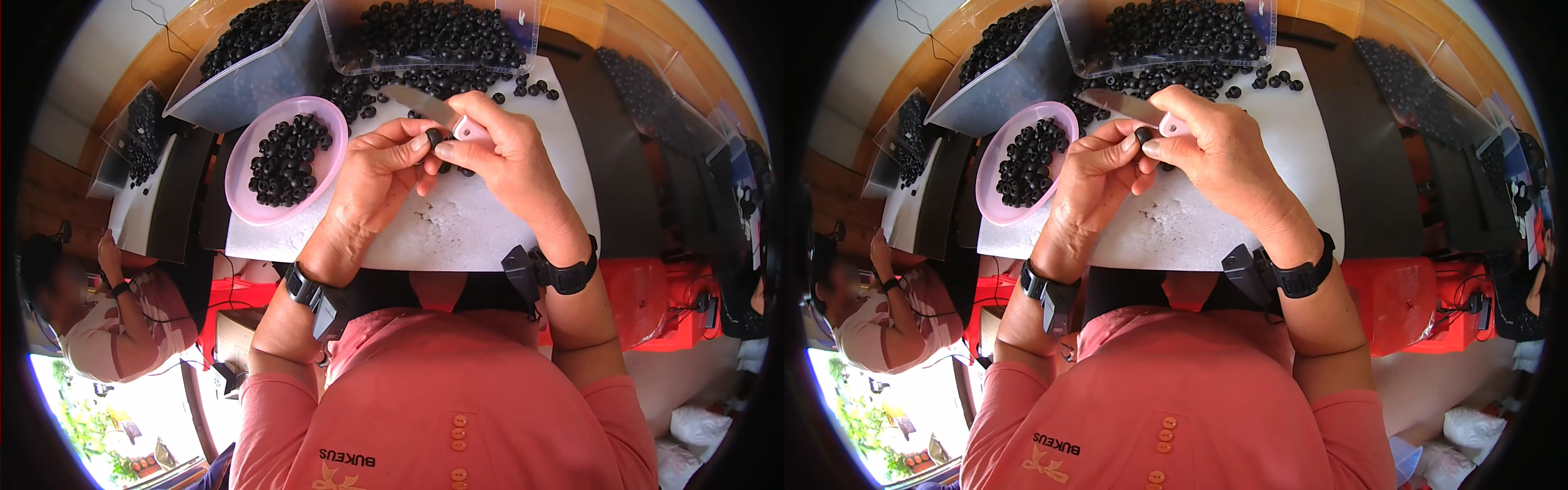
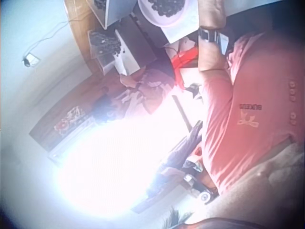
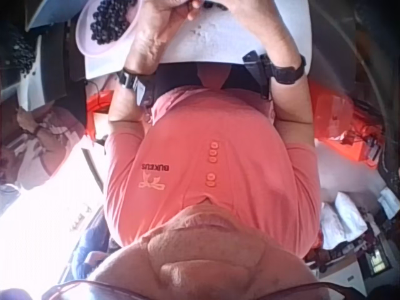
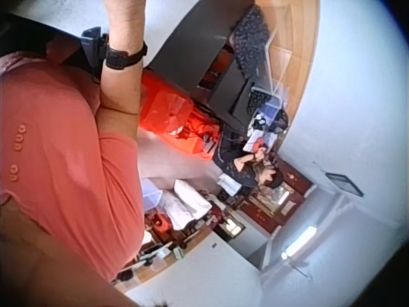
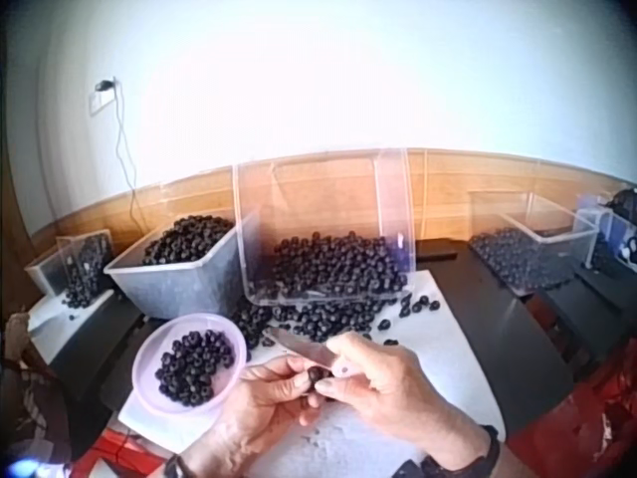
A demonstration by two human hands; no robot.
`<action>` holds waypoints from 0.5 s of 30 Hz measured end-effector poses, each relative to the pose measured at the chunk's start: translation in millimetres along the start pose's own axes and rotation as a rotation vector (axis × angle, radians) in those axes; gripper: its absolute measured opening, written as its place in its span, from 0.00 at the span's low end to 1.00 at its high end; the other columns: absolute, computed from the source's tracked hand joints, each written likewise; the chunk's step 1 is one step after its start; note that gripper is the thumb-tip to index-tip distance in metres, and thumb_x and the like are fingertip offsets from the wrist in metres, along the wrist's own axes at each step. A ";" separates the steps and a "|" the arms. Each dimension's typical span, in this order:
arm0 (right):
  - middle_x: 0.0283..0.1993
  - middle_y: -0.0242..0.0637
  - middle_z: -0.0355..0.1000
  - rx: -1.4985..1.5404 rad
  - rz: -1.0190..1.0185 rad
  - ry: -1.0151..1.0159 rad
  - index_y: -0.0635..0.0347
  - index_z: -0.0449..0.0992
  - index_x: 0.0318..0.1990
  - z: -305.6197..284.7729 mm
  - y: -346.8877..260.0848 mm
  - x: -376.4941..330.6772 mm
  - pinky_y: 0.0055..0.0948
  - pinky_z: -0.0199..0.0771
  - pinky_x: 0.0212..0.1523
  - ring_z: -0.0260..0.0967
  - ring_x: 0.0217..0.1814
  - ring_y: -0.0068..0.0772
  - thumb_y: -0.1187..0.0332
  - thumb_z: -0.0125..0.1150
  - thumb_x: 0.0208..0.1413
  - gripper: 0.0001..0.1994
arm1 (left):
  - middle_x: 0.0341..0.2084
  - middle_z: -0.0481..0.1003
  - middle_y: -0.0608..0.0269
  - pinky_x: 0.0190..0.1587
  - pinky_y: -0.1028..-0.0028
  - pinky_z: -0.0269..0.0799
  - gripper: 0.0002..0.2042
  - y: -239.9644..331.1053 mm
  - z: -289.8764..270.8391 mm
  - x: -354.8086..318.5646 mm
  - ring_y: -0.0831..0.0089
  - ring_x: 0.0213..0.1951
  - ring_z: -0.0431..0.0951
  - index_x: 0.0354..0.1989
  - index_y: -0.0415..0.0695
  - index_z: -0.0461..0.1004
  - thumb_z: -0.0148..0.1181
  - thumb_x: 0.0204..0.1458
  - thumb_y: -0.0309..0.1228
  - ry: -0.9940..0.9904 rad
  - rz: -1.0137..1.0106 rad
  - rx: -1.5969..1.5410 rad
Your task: Trimming and sorting small black rubber components using a knife.
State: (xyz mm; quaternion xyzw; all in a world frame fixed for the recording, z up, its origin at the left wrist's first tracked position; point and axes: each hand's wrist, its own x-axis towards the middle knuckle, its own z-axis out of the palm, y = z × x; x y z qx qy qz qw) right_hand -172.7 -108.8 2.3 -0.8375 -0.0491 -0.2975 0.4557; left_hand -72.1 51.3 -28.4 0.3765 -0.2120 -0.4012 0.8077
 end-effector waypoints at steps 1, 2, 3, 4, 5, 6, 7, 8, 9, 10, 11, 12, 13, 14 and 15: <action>0.25 0.37 0.73 -0.020 0.003 0.020 0.61 0.73 0.41 -0.4 -0.4 0.1 0.27 0.70 0.28 0.72 0.25 0.27 0.69 0.67 0.54 0.11 | 0.35 0.77 0.56 0.28 0.73 0.72 0.09 0.6 -0.2 -0.2 0.71 0.31 0.76 0.47 0.32 0.75 0.56 0.61 0.24 0.004 0.008 0.019; 0.24 0.36 0.72 -0.012 0.034 0.007 0.61 0.73 0.41 -2.1 -1.7 0.9 0.27 0.69 0.27 0.70 0.25 0.26 0.68 0.67 0.55 0.11 | 0.35 0.77 0.55 0.27 0.74 0.72 0.10 1.4 -0.1 -0.5 0.72 0.31 0.76 0.47 0.32 0.75 0.55 0.62 0.24 0.009 0.016 0.039; 0.23 0.36 0.71 -0.007 0.066 -0.005 0.62 0.73 0.40 -5.4 -3.4 1.9 0.26 0.68 0.27 0.69 0.24 0.25 0.66 0.67 0.56 0.11 | 0.35 0.77 0.55 0.27 0.74 0.72 0.10 1.6 0.3 -0.3 0.72 0.31 0.76 0.47 0.32 0.75 0.55 0.62 0.24 0.011 0.023 0.057; 0.22 0.35 0.69 -0.001 0.098 -0.016 0.62 0.73 0.40 -7.2 -3.9 2.7 0.26 0.66 0.26 0.67 0.23 0.24 0.65 0.67 0.56 0.12 | 0.35 0.77 0.55 0.27 0.74 0.72 0.10 1.7 0.5 -0.3 0.72 0.31 0.76 0.47 0.32 0.75 0.55 0.62 0.24 0.009 0.026 0.064; 0.19 0.34 0.66 0.089 0.147 0.012 0.63 0.74 0.37 -4.3 0.3 2.3 0.26 0.61 0.23 0.62 0.21 0.21 0.61 0.64 0.60 0.13 | 0.35 0.77 0.55 0.26 0.74 0.72 0.09 1.7 0.6 -0.3 0.72 0.31 0.76 0.47 0.32 0.75 0.55 0.62 0.24 0.007 0.028 0.071; 0.18 0.34 0.65 0.103 0.166 -0.005 0.62 0.75 0.35 -2.9 2.9 2.1 0.26 0.60 0.23 0.61 0.21 0.22 0.60 0.62 0.61 0.13 | 0.35 0.77 0.55 0.26 0.74 0.71 0.09 1.7 0.8 -0.7 0.72 0.30 0.76 0.47 0.32 0.74 0.55 0.62 0.24 0.006 0.032 0.079; 0.17 0.34 0.64 0.116 0.185 -0.021 0.62 0.75 0.34 -1.9 5.0 1.7 0.27 0.59 0.23 0.61 0.20 0.22 0.58 0.61 0.62 0.14 | 0.35 0.77 0.55 0.26 0.74 0.71 0.09 1.5 0.6 -1.0 0.72 0.30 0.76 0.47 0.32 0.74 0.55 0.62 0.24 0.006 0.036 0.078; 0.16 0.34 0.63 0.129 0.205 -0.037 0.62 0.75 0.32 -1.7 6.1 1.8 0.28 0.58 0.22 0.60 0.19 0.23 0.57 0.59 0.62 0.16 | 0.35 0.77 0.54 0.26 0.74 0.71 0.09 1.0 0.3 -1.3 0.71 0.30 0.76 0.46 0.32 0.74 0.55 0.62 0.24 0.007 0.040 0.077; 0.16 0.34 0.63 0.090 0.214 -0.044 0.62 0.75 0.31 -1.8 6.8 2.0 0.29 0.58 0.22 0.59 0.19 0.24 0.56 0.59 0.63 0.16 | 0.35 0.77 0.54 0.26 0.74 0.71 0.09 0.4 -0.1 -1.6 0.71 0.30 0.76 0.46 0.31 0.74 0.54 0.62 0.24 0.008 0.043 0.075; 0.15 0.35 0.62 0.051 0.223 -0.050 0.62 0.75 0.29 -2.0 7.6 2.1 0.29 0.58 0.22 0.59 0.18 0.24 0.56 0.58 0.63 0.17 | 0.35 0.77 0.54 0.26 0.74 0.71 0.09 0.4 0.6 -2.1 0.71 0.30 0.76 0.46 0.31 0.74 0.54 0.62 0.24 0.012 0.040 0.075; 0.15 0.35 0.61 0.012 0.232 -0.056 0.62 0.75 0.28 -2.2 8.1 2.1 0.30 0.57 0.22 0.58 0.18 0.25 0.56 0.57 0.63 0.18 | 0.34 0.77 0.54 0.26 0.74 0.71 0.08 0.9 1.9 -2.6 0.71 0.30 0.76 0.46 0.31 0.74 0.54 0.62 0.24 0.016 0.038 0.074; 0.14 0.35 0.61 0.010 0.234 -0.058 0.61 0.76 0.28 -2.1 8.1 2.2 0.30 0.58 0.22 0.58 0.18 0.26 0.55 0.56 0.63 0.18 | 0.34 0.77 0.54 0.26 0.74 0.71 0.08 1.2 2.7 -2.8 0.71 0.30 0.76 0.45 0.31 0.74 0.54 0.62 0.23 0.020 0.036 0.074; 0.14 0.35 0.61 0.008 0.235 -0.060 0.61 0.76 0.28 -1.9 7.8 2.5 0.31 0.58 0.22 0.58 0.17 0.27 0.55 0.56 0.63 0.18 | 0.34 0.77 0.54 0.26 0.74 0.71 0.08 1.0 2.6 -2.8 0.71 0.30 0.76 0.45 0.31 0.74 0.54 0.62 0.23 0.020 0.034 0.069; 0.14 0.36 0.61 0.007 0.236 -0.063 0.60 0.76 0.28 -1.8 7.4 2.6 0.31 0.58 0.22 0.58 0.17 0.27 0.55 0.56 0.63 0.18 | 0.34 0.77 0.54 0.26 0.74 0.71 0.08 0.8 2.3 -2.8 0.71 0.30 0.76 0.45 0.31 0.74 0.54 0.62 0.23 0.020 0.033 0.065; 0.14 0.36 0.61 0.000 0.239 -0.068 0.60 0.76 0.28 -1.9 6.7 2.7 0.31 0.58 0.22 0.58 0.17 0.27 0.55 0.56 0.63 0.18 | 0.34 0.77 0.54 0.26 0.74 0.70 0.08 0.7 2.0 -2.8 0.71 0.30 0.76 0.45 0.32 0.73 0.54 0.62 0.23 0.019 0.031 0.060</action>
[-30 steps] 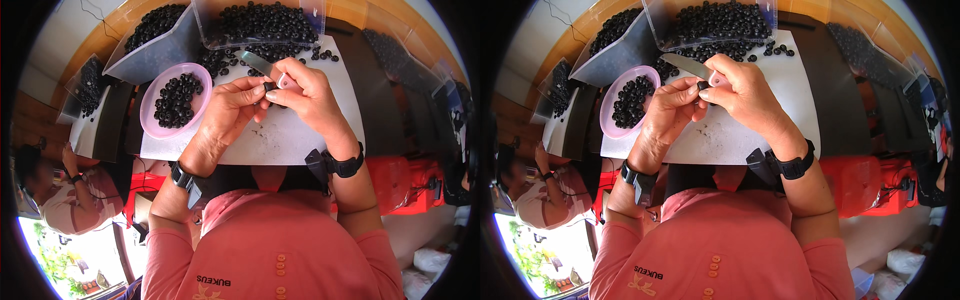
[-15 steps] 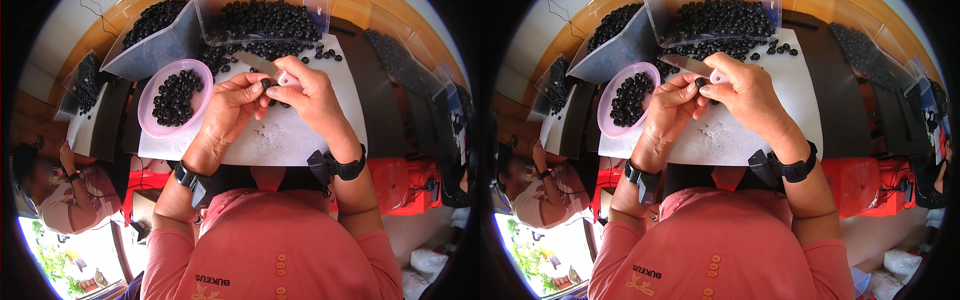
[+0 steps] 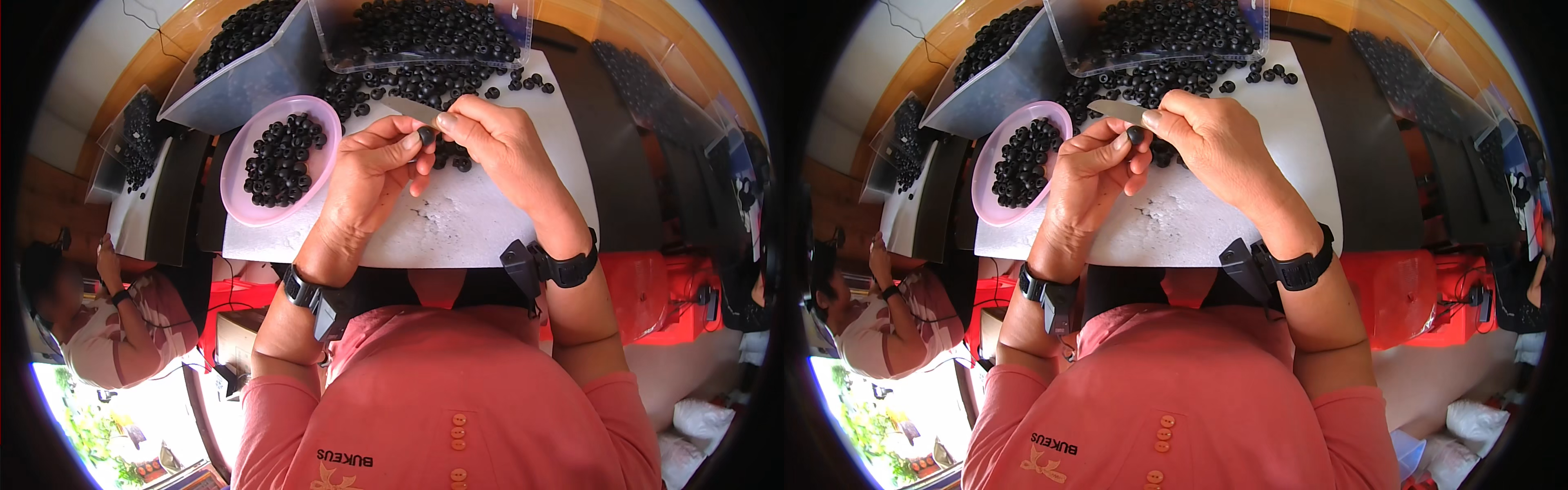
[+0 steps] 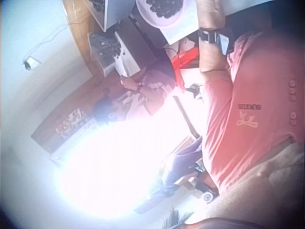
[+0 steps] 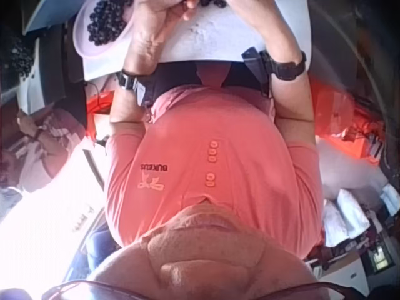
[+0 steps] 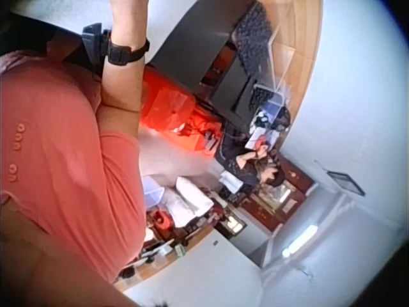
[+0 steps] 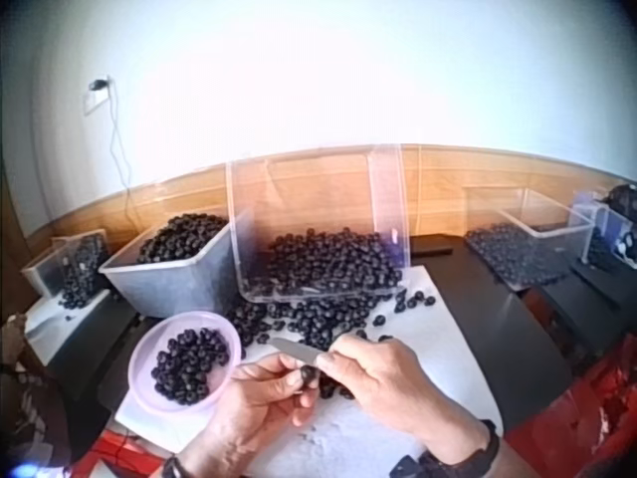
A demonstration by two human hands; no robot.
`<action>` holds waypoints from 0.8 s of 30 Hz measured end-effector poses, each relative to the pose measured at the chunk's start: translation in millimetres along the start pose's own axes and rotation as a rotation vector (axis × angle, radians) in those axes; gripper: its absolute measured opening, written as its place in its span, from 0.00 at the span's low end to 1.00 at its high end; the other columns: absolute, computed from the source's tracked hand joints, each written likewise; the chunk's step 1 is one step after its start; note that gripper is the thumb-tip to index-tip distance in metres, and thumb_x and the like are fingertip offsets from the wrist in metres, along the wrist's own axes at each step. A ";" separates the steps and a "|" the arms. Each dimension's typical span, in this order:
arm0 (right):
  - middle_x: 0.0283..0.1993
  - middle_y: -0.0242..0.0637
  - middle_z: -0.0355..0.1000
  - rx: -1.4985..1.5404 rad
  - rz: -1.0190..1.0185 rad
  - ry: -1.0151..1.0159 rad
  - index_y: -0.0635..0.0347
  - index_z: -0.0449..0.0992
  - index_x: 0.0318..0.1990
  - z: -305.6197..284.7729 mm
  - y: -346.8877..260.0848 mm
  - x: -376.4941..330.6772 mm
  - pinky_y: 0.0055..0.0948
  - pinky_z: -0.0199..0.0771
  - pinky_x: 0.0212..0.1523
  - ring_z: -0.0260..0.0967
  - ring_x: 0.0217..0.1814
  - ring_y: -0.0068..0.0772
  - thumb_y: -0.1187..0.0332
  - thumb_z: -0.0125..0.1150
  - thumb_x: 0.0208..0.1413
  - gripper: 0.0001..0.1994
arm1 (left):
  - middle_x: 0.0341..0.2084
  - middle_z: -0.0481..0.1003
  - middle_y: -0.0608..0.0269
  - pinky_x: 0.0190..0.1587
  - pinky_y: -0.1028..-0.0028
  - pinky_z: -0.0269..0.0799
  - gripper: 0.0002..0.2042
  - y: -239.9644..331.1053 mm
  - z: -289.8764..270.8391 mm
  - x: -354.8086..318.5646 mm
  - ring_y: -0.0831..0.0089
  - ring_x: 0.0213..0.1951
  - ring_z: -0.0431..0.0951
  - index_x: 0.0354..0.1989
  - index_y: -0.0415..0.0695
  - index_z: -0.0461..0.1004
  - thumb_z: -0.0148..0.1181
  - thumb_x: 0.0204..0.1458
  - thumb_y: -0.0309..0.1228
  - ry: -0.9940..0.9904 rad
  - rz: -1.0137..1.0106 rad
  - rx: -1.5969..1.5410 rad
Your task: Trimming and sorting small black rubber components using a knife.
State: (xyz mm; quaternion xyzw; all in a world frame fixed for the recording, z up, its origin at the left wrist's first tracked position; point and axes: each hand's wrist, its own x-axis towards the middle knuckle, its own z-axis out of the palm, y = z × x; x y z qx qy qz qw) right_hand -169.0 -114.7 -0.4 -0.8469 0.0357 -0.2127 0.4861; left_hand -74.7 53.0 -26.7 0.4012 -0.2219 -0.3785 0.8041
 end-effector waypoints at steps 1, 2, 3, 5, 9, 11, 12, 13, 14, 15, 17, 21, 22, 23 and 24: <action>0.14 0.35 0.62 -0.007 0.003 -0.005 0.60 0.77 0.28 -0.4 -1.1 0.0 0.31 0.59 0.22 0.59 0.17 0.27 0.55 0.56 0.63 0.18 | 0.33 0.76 0.54 0.26 0.74 0.70 0.08 0.1 -0.1 -0.1 0.71 0.30 0.76 0.44 0.32 0.73 0.54 0.62 0.23 0.004 -0.006 0.001; 0.14 0.35 0.62 -0.013 0.005 -0.009 0.60 0.77 0.28 -0.6 -1.8 0.0 0.32 0.59 0.23 0.59 0.17 0.27 0.55 0.56 0.63 0.18 | 0.33 0.76 0.54 0.26 0.74 0.70 0.07 0.6 0.0 -0.3 0.70 0.30 0.76 0.44 0.32 0.73 0.54 0.62 0.23 0.009 -0.012 0.001; 0.15 0.36 0.62 -0.018 0.007 -0.012 0.59 0.77 0.28 -0.7 -1.8 -0.1 0.32 0.59 0.23 0.59 0.18 0.27 0.55 0.55 0.63 0.18 | 0.32 0.76 0.53 0.26 0.74 0.70 0.07 0.8 0.3 -0.3 0.70 0.30 0.76 0.44 0.32 0.73 0.54 0.62 0.23 0.014 -0.018 0.002; 0.15 0.36 0.63 -0.026 0.010 -0.018 0.59 0.78 0.29 -0.7 -1.6 -0.1 0.31 0.60 0.23 0.60 0.18 0.28 0.55 0.55 0.63 0.18 | 0.31 0.76 0.54 0.25 0.74 0.70 0.06 1.4 1.5 -0.6 0.70 0.29 0.76 0.43 0.33 0.73 0.54 0.62 0.24 0.017 -0.022 0.002; 0.16 0.37 0.66 -0.025 0.018 -0.021 0.59 0.78 0.29 0.2 -1.0 -0.3 0.32 0.62 0.25 0.63 0.19 0.30 0.54 0.55 0.63 0.18 | 0.30 0.75 0.54 0.24 0.74 0.69 0.06 1.6 0.4 -0.1 0.71 0.29 0.75 0.42 0.34 0.72 0.54 0.62 0.24 0.005 -0.027 -0.005; 0.17 0.37 0.67 -0.045 0.012 -0.019 0.59 0.78 0.30 0.4 0.3 0.3 0.33 0.63 0.25 0.65 0.19 0.32 0.54 0.55 0.63 0.18 | 0.30 0.75 0.54 0.24 0.74 0.68 0.05 1.9 1.0 -0.1 0.71 0.28 0.75 0.41 0.34 0.72 0.54 0.62 0.24 0.012 -0.031 -0.003; 0.17 0.38 0.67 -0.049 0.010 -0.021 0.59 0.78 0.30 0.6 0.6 0.4 0.33 0.64 0.26 0.65 0.20 0.33 0.54 0.55 0.63 0.18 | 0.30 0.75 0.54 0.23 0.74 0.68 0.05 1.9 1.0 -0.1 0.71 0.28 0.75 0.41 0.34 0.72 0.54 0.62 0.24 0.017 -0.032 -0.002; 0.17 0.38 0.67 -0.053 0.009 -0.023 0.59 0.78 0.30 0.9 0.9 0.5 0.33 0.64 0.26 0.66 0.20 0.34 0.54 0.55 0.63 0.18 | 0.30 0.75 0.54 0.23 0.74 0.68 0.05 2.0 0.7 0.0 0.71 0.27 0.75 0.41 0.34 0.72 0.54 0.62 0.24 0.017 -0.036 0.001; 0.18 0.38 0.68 -0.058 0.007 -0.025 0.59 0.77 0.30 1.2 1.2 0.7 0.34 0.65 0.26 0.66 0.20 0.35 0.54 0.55 0.63 0.17 | 0.29 0.75 0.54 0.23 0.74 0.68 0.05 2.2 0.3 0.0 0.71 0.27 0.75 0.41 0.34 0.72 0.54 0.62 0.24 0.018 -0.040 0.004; 0.18 0.38 0.68 -0.057 -0.001 -0.019 0.59 0.77 0.30 1.7 2.1 0.8 0.34 0.65 0.26 0.66 0.21 0.35 0.54 0.55 0.63 0.17 | 0.29 0.75 0.54 0.23 0.74 0.68 0.05 2.2 0.0 0.0 0.71 0.26 0.74 0.41 0.34 0.72 0.54 0.62 0.24 0.019 -0.044 0.007; 0.18 0.38 0.68 -0.055 -0.017 -0.007 0.59 0.77 0.30 2.9 4.3 1.0 0.34 0.65 0.26 0.67 0.21 0.36 0.55 0.55 0.63 0.17 | 0.29 0.75 0.55 0.23 0.74 0.68 0.05 3.2 1.6 -0.2 0.71 0.26 0.74 0.41 0.34 0.72 0.54 0.62 0.24 0.025 -0.053 0.003; 0.18 0.38 0.68 -0.048 -0.044 -0.001 0.59 0.77 0.30 4.4 6.0 1.2 0.34 0.65 0.26 0.67 0.21 0.36 0.55 0.55 0.63 0.17 | 0.29 0.75 0.55 0.22 0.75 0.67 0.06 4.0 0.0 -0.2 0.72 0.25 0.74 0.41 0.34 0.72 0.53 0.63 0.25 0.015 -0.071 0.000; 0.18 0.38 0.68 -0.038 -0.052 0.000 0.59 0.77 0.30 5.0 6.7 1.3 0.34 0.65 0.26 0.67 0.21 0.36 0.55 0.55 0.63 0.17 | 0.29 0.75 0.55 0.22 0.75 0.67 0.06 4.2 0.0 -0.2 0.72 0.25 0.74 0.41 0.33 0.72 0.53 0.63 0.25 0.016 -0.075 -0.006; 0.18 0.38 0.69 -0.027 -0.060 0.002 0.59 0.77 0.30 5.4 7.3 1.3 0.34 0.65 0.26 0.66 0.21 0.36 0.55 0.55 0.63 0.17 | 0.29 0.74 0.55 0.21 0.75 0.67 0.06 4.7 0.2 -0.3 0.72 0.25 0.73 0.41 0.33 0.72 0.53 0.63 0.25 0.017 -0.080 -0.012; 0.18 0.38 0.69 -0.035 -0.063 -0.003 0.59 0.77 0.30 5.5 8.0 1.4 0.34 0.65 0.26 0.66 0.21 0.36 0.55 0.55 0.63 0.17 | 0.29 0.74 0.55 0.21 0.75 0.67 0.06 4.9 0.2 -0.3 0.72 0.25 0.73 0.41 0.33 0.72 0.53 0.63 0.25 0.018 -0.084 -0.018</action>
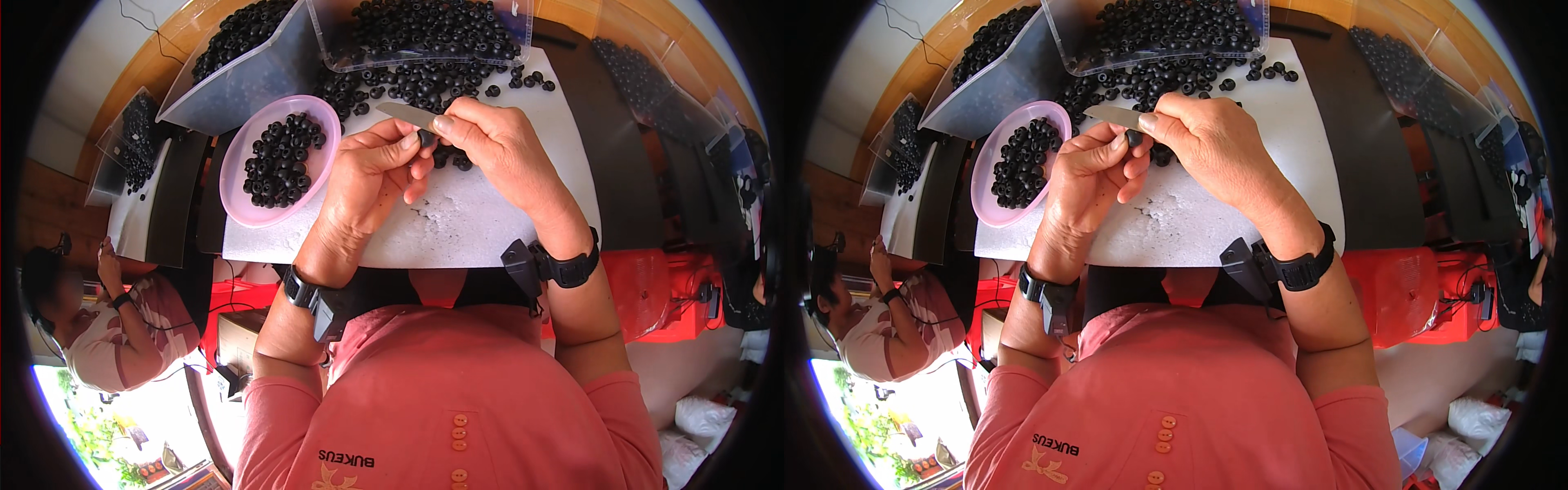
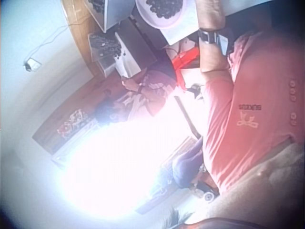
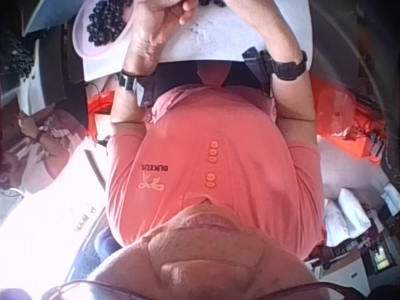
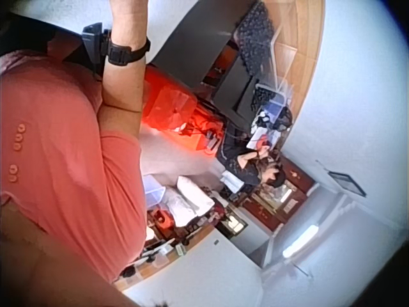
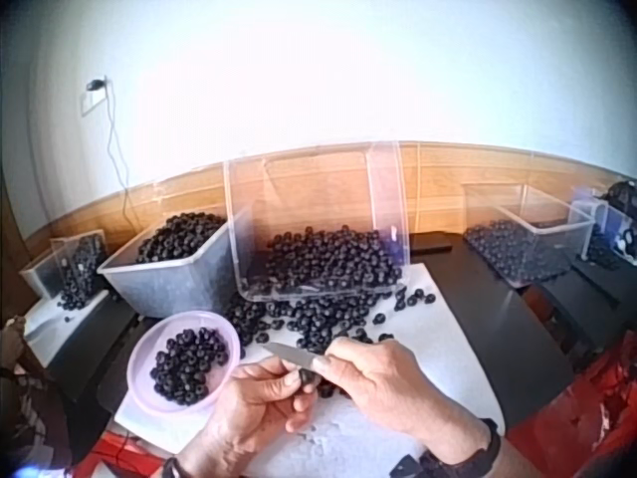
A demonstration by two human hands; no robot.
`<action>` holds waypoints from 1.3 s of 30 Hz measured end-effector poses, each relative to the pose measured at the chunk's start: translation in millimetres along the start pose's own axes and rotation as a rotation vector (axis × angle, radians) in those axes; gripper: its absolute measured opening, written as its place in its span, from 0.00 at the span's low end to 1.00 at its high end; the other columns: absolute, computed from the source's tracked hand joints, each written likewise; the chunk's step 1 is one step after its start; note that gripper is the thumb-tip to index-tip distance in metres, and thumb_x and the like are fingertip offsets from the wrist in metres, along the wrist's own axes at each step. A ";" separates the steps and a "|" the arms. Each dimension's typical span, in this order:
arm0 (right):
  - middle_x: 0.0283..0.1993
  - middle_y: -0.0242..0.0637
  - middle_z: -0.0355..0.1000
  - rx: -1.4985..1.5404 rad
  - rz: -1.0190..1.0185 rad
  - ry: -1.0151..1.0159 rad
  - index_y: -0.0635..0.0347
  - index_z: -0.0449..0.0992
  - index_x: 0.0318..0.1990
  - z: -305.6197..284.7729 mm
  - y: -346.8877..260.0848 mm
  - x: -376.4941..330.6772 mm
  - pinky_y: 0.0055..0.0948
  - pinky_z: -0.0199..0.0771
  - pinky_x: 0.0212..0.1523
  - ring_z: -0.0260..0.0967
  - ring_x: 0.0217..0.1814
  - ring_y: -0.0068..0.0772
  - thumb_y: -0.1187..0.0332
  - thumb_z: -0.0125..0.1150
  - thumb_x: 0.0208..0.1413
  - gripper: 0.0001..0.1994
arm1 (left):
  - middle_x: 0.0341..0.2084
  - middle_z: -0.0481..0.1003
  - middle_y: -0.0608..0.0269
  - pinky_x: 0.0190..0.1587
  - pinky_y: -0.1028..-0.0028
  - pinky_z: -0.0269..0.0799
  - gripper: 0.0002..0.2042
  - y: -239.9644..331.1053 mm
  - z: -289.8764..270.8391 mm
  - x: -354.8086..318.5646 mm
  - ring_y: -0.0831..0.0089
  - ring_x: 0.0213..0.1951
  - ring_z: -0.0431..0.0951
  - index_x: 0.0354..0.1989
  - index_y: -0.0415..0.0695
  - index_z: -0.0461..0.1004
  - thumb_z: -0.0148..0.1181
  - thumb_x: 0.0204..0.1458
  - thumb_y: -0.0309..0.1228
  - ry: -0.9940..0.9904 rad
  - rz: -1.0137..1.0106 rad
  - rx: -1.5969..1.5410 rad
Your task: Trimming and sorting small black rubber components using a knife.
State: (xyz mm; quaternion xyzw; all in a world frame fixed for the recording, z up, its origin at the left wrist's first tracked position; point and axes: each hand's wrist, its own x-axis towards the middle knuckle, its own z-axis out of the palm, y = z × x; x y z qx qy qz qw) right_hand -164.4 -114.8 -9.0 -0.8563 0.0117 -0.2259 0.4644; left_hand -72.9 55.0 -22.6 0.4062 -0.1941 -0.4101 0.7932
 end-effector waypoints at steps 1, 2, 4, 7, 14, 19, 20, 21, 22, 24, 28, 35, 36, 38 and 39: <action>0.18 0.38 0.69 -0.007 -0.003 -0.005 0.59 0.77 0.31 -0.2 0.8 0.1 0.34 0.65 0.26 0.66 0.21 0.36 0.55 0.55 0.63 0.17 | 0.29 0.74 0.54 0.21 0.75 0.66 0.06 -0.3 -1.4 0.4 0.71 0.25 0.73 0.41 0.32 0.72 0.53 0.63 0.24 -0.004 -0.005 -0.008; 0.19 0.38 0.69 -0.015 -0.006 -0.011 0.59 0.78 0.31 -0.2 1.3 0.2 0.34 0.65 0.26 0.66 0.21 0.36 0.55 0.55 0.63 0.17 | 0.29 0.74 0.54 0.21 0.75 0.66 0.06 -1.0 -3.7 1.1 0.71 0.25 0.73 0.41 0.32 0.71 0.53 0.62 0.24 -0.008 -0.011 -0.016; 0.19 0.38 0.70 -0.001 0.002 -0.015 0.59 0.78 0.31 -0.1 0.0 0.0 0.34 0.65 0.27 0.67 0.21 0.36 0.55 0.55 0.63 0.16 | 0.30 0.74 0.53 0.20 0.75 0.66 0.06 -1.1 -5.4 1.6 0.71 0.26 0.73 0.40 0.31 0.71 0.53 0.62 0.24 -0.010 -0.020 -0.027; 0.19 0.38 0.70 0.024 -0.023 -0.006 0.59 0.78 0.31 1.4 1.5 -0.3 0.34 0.65 0.26 0.67 0.21 0.35 0.56 0.55 0.63 0.16 | 0.30 0.74 0.52 0.20 0.74 0.66 0.06 -1.4 -5.6 1.8 0.71 0.26 0.73 0.39 0.30 0.71 0.53 0.62 0.23 -0.017 -0.027 -0.040; 0.18 0.39 0.69 -0.035 -0.058 -0.034 0.58 0.78 0.31 0.1 -1.3 -0.8 0.34 0.65 0.24 0.67 0.19 0.37 0.58 0.57 0.62 0.14 | 0.31 0.75 0.49 0.18 0.75 0.64 0.07 -3.5 -19.8 3.9 0.71 0.26 0.72 0.40 0.28 0.71 0.54 0.61 0.22 -0.093 -0.074 -0.116; 0.17 0.39 0.69 -0.041 -0.088 -0.105 0.56 0.78 0.32 -1.8 -4.3 -1.7 0.34 0.65 0.24 0.67 0.18 0.38 0.58 0.58 0.62 0.12 | 0.31 0.75 0.51 0.18 0.76 0.63 0.09 -4.3 -21.8 5.0 0.73 0.25 0.72 0.42 0.27 0.72 0.56 0.60 0.23 -0.123 -0.062 -0.157; 0.17 0.39 0.68 -0.039 -0.098 -0.133 0.56 0.78 0.32 -1.8 -5.1 -2.6 0.34 0.65 0.24 0.67 0.18 0.38 0.58 0.58 0.62 0.12 | 0.31 0.75 0.52 0.18 0.76 0.63 0.09 -2.5 -24.0 5.4 0.73 0.25 0.72 0.42 0.28 0.73 0.56 0.60 0.24 -0.117 -0.061 -0.175; 0.17 0.39 0.68 -0.059 -0.133 -0.135 0.56 0.78 0.32 -0.2 -7.5 -4.4 0.33 0.65 0.24 0.67 0.18 0.37 0.59 0.59 0.62 0.12 | 0.32 0.76 0.53 0.18 0.77 0.62 0.09 -0.5 -23.8 5.7 0.74 0.25 0.71 0.43 0.28 0.73 0.56 0.60 0.24 -0.113 -0.060 -0.194; 0.17 0.39 0.68 -0.079 -0.167 -0.137 0.55 0.79 0.33 3.2 -10.6 -6.7 0.33 0.65 0.24 0.67 0.18 0.37 0.59 0.59 0.62 0.11 | 0.32 0.76 0.54 0.18 0.77 0.62 0.09 1.6 -21.8 5.8 0.75 0.25 0.72 0.43 0.29 0.74 0.56 0.60 0.24 -0.095 -0.063 -0.145; 0.19 0.37 0.71 0.067 -0.139 -0.122 0.58 0.79 0.34 2.2 -10.5 -6.1 0.31 0.64 0.23 0.67 0.19 0.29 0.59 0.58 0.62 0.12 | 0.32 0.76 0.56 0.18 0.78 0.62 0.09 6.9 -17.2 5.9 0.76 0.25 0.72 0.44 0.30 0.74 0.56 0.61 0.25 -0.060 -0.067 -0.049; 0.19 0.23 0.63 0.298 0.179 0.078 0.62 0.77 0.31 -11.0 -16.7 0.3 0.20 0.56 0.23 0.54 0.22 0.12 0.61 0.59 0.64 0.14 | 0.33 0.76 0.58 0.19 0.79 0.63 0.10 -1.1 -14.6 6.4 0.76 0.26 0.72 0.46 0.31 0.75 0.56 0.61 0.24 -0.090 -0.038 -0.146; 0.19 0.21 0.58 0.174 0.055 -0.001 0.62 0.72 0.27 2.1 -12.0 -0.7 0.20 0.54 0.24 0.53 0.24 0.13 0.60 0.65 0.60 0.16 | 0.32 0.76 0.56 0.20 0.77 0.65 0.09 -1.4 -6.6 -1.5 0.75 0.27 0.73 0.46 0.31 0.75 0.56 0.60 0.22 -0.039 -0.015 -0.043; 0.19 0.21 0.58 0.228 0.057 0.004 0.62 0.72 0.27 3.1 -12.4 -1.4 0.20 0.53 0.23 0.53 0.23 0.12 0.60 0.66 0.60 0.16 | 0.32 0.76 0.56 0.20 0.77 0.65 0.09 -2.4 -3.5 -1.4 0.75 0.27 0.73 0.46 0.31 0.75 0.56 0.60 0.22 -0.043 -0.004 -0.041; 0.18 0.20 0.58 0.336 0.061 0.011 0.61 0.72 0.26 3.8 -13.1 -2.5 0.19 0.53 0.22 0.53 0.22 0.12 0.59 0.67 0.59 0.17 | 0.30 0.76 0.58 0.20 0.77 0.66 0.08 -2.0 3.9 -3.1 0.75 0.27 0.73 0.45 0.31 0.75 0.57 0.60 0.22 -0.034 0.027 -0.024; 0.18 0.20 0.59 0.338 0.101 0.005 0.61 0.72 0.26 2.0 -12.8 -2.1 0.19 0.52 0.21 0.53 0.22 0.11 0.59 0.67 0.59 0.16 | 0.30 0.76 0.58 0.20 0.77 0.65 0.08 -2.9 5.1 -2.5 0.75 0.27 0.73 0.45 0.31 0.75 0.58 0.59 0.22 -0.040 0.029 -0.001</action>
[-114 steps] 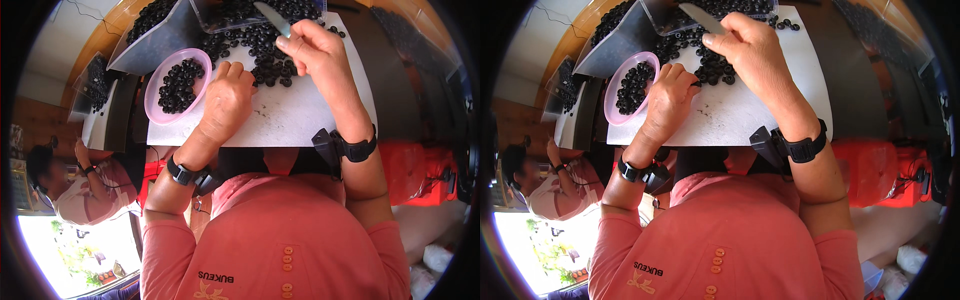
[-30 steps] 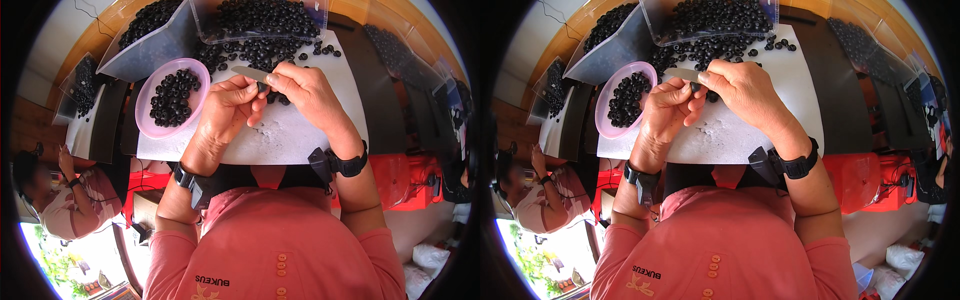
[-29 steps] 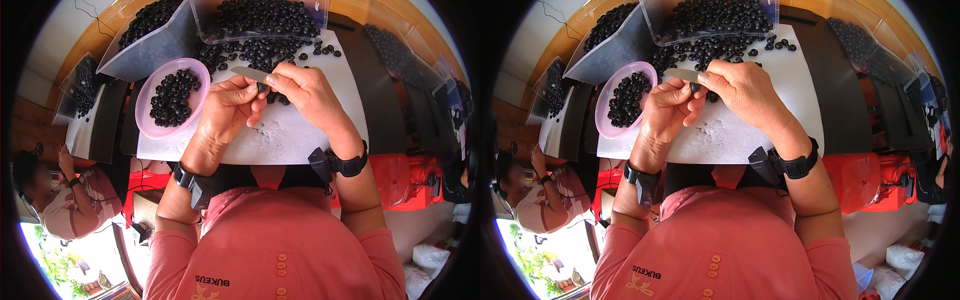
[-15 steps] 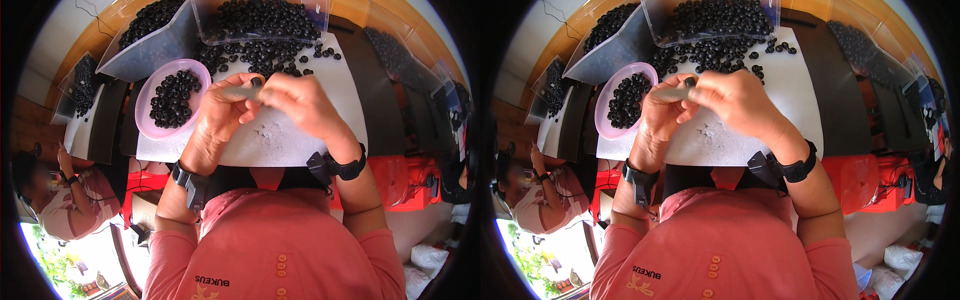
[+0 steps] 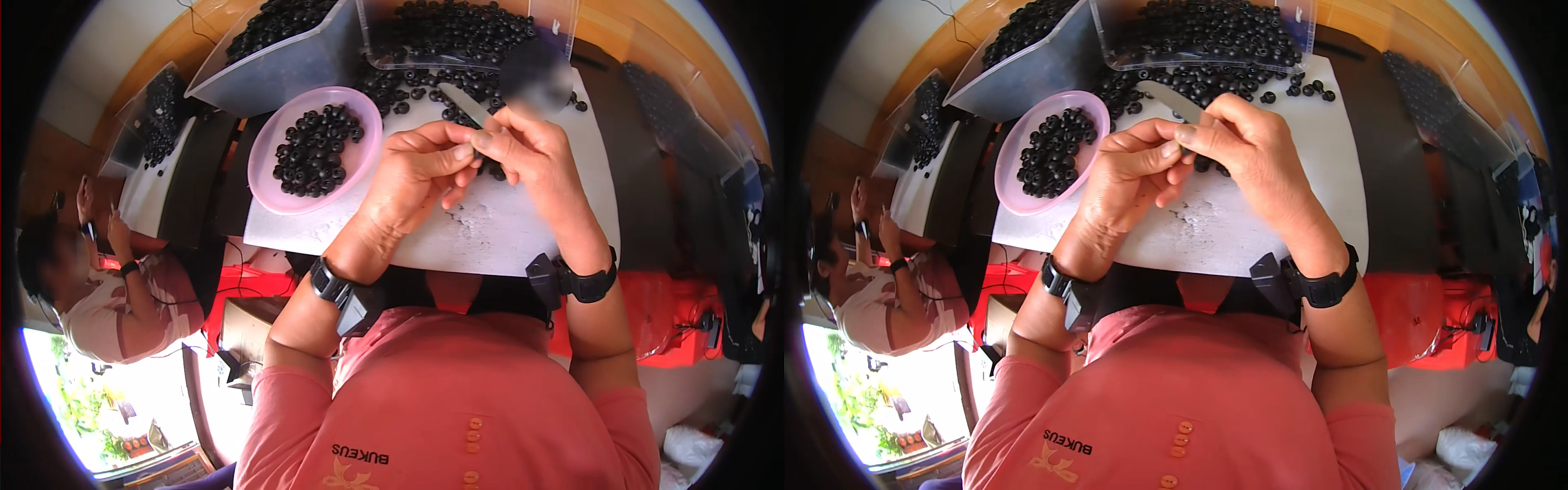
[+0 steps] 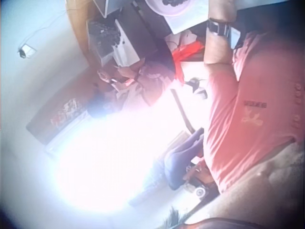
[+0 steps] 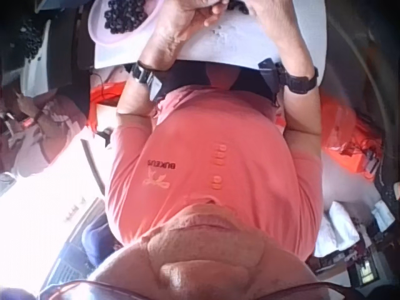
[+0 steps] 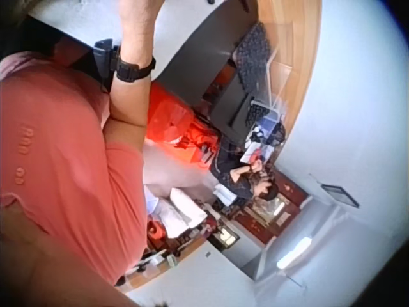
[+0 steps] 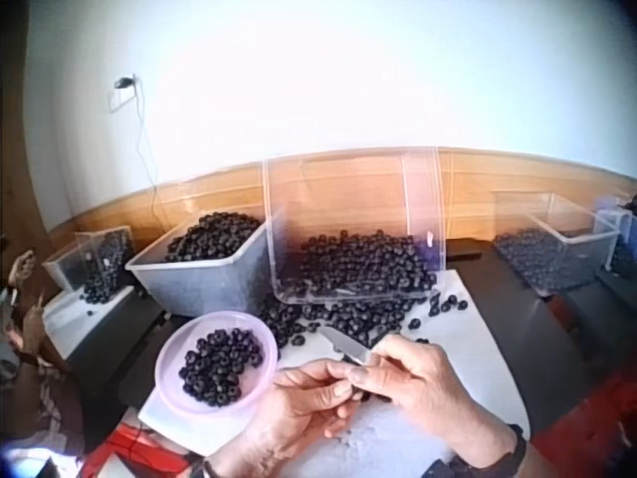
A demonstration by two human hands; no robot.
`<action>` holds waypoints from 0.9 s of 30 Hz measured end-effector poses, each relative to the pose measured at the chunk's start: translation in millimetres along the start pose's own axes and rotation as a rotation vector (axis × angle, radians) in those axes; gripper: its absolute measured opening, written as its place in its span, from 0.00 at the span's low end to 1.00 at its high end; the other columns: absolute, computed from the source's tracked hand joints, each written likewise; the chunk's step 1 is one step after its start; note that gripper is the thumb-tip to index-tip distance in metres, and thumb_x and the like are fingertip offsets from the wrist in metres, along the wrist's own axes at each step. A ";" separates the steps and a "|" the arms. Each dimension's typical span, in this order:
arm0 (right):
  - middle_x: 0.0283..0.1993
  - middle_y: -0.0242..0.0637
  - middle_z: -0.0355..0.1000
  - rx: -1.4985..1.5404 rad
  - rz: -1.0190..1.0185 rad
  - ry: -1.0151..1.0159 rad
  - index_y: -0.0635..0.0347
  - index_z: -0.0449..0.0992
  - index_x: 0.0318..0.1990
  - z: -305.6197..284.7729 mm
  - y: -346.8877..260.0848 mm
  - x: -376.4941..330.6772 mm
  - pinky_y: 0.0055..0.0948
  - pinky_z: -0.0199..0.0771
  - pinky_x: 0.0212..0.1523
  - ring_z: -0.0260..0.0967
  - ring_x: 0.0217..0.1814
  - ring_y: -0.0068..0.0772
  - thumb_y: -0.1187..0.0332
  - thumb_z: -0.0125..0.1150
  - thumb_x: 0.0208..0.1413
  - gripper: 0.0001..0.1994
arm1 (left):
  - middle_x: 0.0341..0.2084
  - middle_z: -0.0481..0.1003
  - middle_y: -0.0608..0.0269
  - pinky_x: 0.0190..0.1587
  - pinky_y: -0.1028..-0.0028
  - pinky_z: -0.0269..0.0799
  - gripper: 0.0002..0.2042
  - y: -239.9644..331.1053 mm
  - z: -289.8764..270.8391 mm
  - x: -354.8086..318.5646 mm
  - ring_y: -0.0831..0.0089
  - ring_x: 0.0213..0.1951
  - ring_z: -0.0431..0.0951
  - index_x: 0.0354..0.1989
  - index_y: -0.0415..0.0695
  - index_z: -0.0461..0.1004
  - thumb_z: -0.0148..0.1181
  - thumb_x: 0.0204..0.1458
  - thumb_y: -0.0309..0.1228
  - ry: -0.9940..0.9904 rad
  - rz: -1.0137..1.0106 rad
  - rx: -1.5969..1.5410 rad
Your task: Trimming and sorting small black rubber components using a knife.
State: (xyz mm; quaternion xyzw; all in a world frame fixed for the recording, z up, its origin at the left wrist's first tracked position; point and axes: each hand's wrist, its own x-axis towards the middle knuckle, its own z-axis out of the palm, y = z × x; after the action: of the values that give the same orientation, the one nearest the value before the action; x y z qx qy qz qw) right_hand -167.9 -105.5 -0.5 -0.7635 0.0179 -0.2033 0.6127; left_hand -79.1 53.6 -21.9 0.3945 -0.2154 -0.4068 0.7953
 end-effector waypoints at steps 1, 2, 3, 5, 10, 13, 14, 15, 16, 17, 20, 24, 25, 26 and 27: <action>0.18 0.20 0.59 0.001 0.040 0.002 0.60 0.72 0.26 -2.0 -1.3 0.4 0.19 0.51 0.20 0.53 0.21 0.11 0.59 0.67 0.58 0.16 | 0.30 0.76 0.58 0.20 0.77 0.65 0.08 -0.6 0.9 0.5 0.75 0.27 0.73 0.44 0.31 0.75 0.58 0.59 0.22 -0.007 0.001 0.023; 0.18 0.20 0.60 0.002 0.080 0.004 0.60 0.72 0.26 -2.5 -2.1 0.9 0.18 0.51 0.20 0.52 0.21 0.10 0.59 0.67 0.58 0.16 | 0.29 0.76 0.58 0.20 0.77 0.65 0.08 -0.7 1.8 0.7 0.75 0.27 0.74 0.44 0.31 0.75 0.59 0.59 0.21 -0.015 0.001 0.046; 0.18 0.20 0.59 -0.002 0.056 0.011 0.58 0.72 0.26 -2.1 -0.7 0.4 0.18 0.50 0.18 0.51 0.20 0.10 0.58 0.67 0.59 0.16 | 0.28 0.76 0.59 0.20 0.77 0.65 0.07 -1.1 4.1 -0.3 0.76 0.26 0.74 0.44 0.32 0.76 0.59 0.58 0.21 -0.027 0.007 0.042; 0.18 0.20 0.59 -0.008 0.040 0.020 0.58 0.73 0.27 -2.2 -2.7 0.8 0.17 0.50 0.18 0.52 0.19 0.10 0.57 0.66 0.59 0.16 | 0.28 0.76 0.59 0.19 0.78 0.65 0.08 6.3 9.0 -5.9 0.76 0.24 0.73 0.43 0.32 0.76 0.59 0.57 0.20 0.059 0.039 0.107; 0.17 0.21 0.60 0.114 0.017 0.216 0.59 0.75 0.28 -14.3 -11.7 1.2 0.17 0.52 0.18 0.55 0.17 0.12 0.55 0.66 0.59 0.17 | 0.26 0.77 0.63 0.20 0.83 0.62 0.08 52.8 -3.7 -32.0 0.83 0.20 0.69 0.41 0.33 0.81 0.60 0.53 0.18 0.321 0.350 0.667; 0.17 0.21 0.60 0.169 -0.078 0.308 0.59 0.75 0.28 -17.2 -15.8 -2.1 0.17 0.52 0.18 0.55 0.17 0.12 0.55 0.65 0.59 0.17 | 0.20 0.74 0.68 0.21 0.85 0.57 0.08 81.7 -26.2 -43.6 0.86 0.18 0.66 0.41 0.34 0.81 0.61 0.53 0.20 0.494 0.396 0.951; 0.17 0.21 0.59 0.180 -0.101 0.314 0.59 0.75 0.28 -16.7 -17.0 -3.0 0.17 0.53 0.18 0.55 0.17 0.12 0.55 0.65 0.59 0.17 | 0.19 0.74 0.68 0.21 0.84 0.57 0.08 86.2 -37.0 -45.5 0.85 0.18 0.65 0.40 0.34 0.81 0.61 0.53 0.21 0.529 0.396 1.010; 0.17 0.21 0.59 0.191 -0.127 0.314 0.59 0.75 0.28 -16.8 -18.0 -3.8 0.17 0.53 0.18 0.54 0.17 0.11 0.55 0.65 0.59 0.17 | 0.19 0.73 0.67 0.20 0.84 0.56 0.08 85.7 -39.5 -46.8 0.85 0.17 0.65 0.40 0.33 0.81 0.61 0.54 0.21 0.539 0.385 0.963; 0.18 0.20 0.59 0.174 -0.109 0.291 0.59 0.75 0.27 -17.8 -18.5 -4.9 0.17 0.52 0.18 0.54 0.18 0.11 0.55 0.65 0.60 0.17 | 0.18 0.73 0.67 0.20 0.84 0.56 0.08 85.0 -40.9 -49.0 0.85 0.17 0.65 0.40 0.33 0.80 0.61 0.54 0.21 0.550 0.374 0.915; 0.18 0.20 0.59 0.158 -0.090 0.267 0.59 0.75 0.27 -18.5 -18.7 -5.9 0.18 0.52 0.18 0.54 0.18 0.11 0.55 0.64 0.60 0.17 | 0.18 0.73 0.66 0.20 0.84 0.56 0.07 85.1 -40.1 -51.8 0.84 0.17 0.65 0.40 0.32 0.80 0.60 0.54 0.20 0.561 0.362 0.868; 0.17 0.22 0.58 0.123 -0.061 0.143 0.60 0.75 0.26 -18.3 -15.8 -7.6 0.21 0.52 0.20 0.52 0.20 0.13 0.56 0.60 0.63 0.18 | 0.24 0.75 0.59 0.21 0.79 0.64 0.09 63.1 -9.0 -46.5 0.79 0.21 0.72 0.44 0.30 0.78 0.58 0.58 0.21 0.398 0.222 0.537; 0.18 0.33 0.65 -0.053 -0.022 -0.018 0.64 0.77 0.29 -16.5 -8.0 -9.6 0.29 0.59 0.23 0.59 0.20 0.21 0.57 0.58 0.63 0.18 | 0.30 0.76 0.57 0.22 0.77 0.68 0.11 30.2 14.3 -29.7 0.76 0.26 0.74 0.47 0.29 0.76 0.56 0.61 0.24 0.194 0.006 0.327; 0.18 0.34 0.66 -0.080 -0.001 -0.043 0.64 0.77 0.30 -16.5 -9.2 -10.4 0.30 0.59 0.24 0.60 0.21 0.23 0.57 0.57 0.63 0.18 | 0.30 0.76 0.57 0.23 0.77 0.68 0.11 24.3 15.1 -26.4 0.76 0.26 0.74 0.47 0.29 0.76 0.56 0.61 0.24 0.179 -0.005 0.299; 0.18 0.36 0.67 -0.107 0.019 -0.067 0.64 0.77 0.30 -16.2 -10.6 -11.0 0.31 0.60 0.25 0.61 0.21 0.24 0.57 0.57 0.63 0.17 | 0.30 0.76 0.57 0.23 0.77 0.67 0.11 19.7 15.5 -24.5 0.75 0.26 0.74 0.47 0.29 0.75 0.56 0.61 0.25 0.164 -0.017 0.271; 0.19 0.38 0.68 -0.128 0.045 -0.074 0.64 0.77 0.29 -16.7 -12.3 -10.8 0.33 0.62 0.26 0.63 0.22 0.28 0.58 0.56 0.62 0.17 | 0.30 0.76 0.57 0.23 0.76 0.67 0.11 16.3 16.8 -22.8 0.75 0.27 0.74 0.47 0.29 0.75 0.55 0.61 0.25 0.155 -0.017 0.258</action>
State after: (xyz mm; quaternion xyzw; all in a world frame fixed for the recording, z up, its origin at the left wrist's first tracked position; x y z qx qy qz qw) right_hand -186.0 -115.0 10.8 -0.8076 0.0252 -0.1595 0.5671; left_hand -95.7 70.5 0.7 0.5253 -0.2007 -0.3507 0.7488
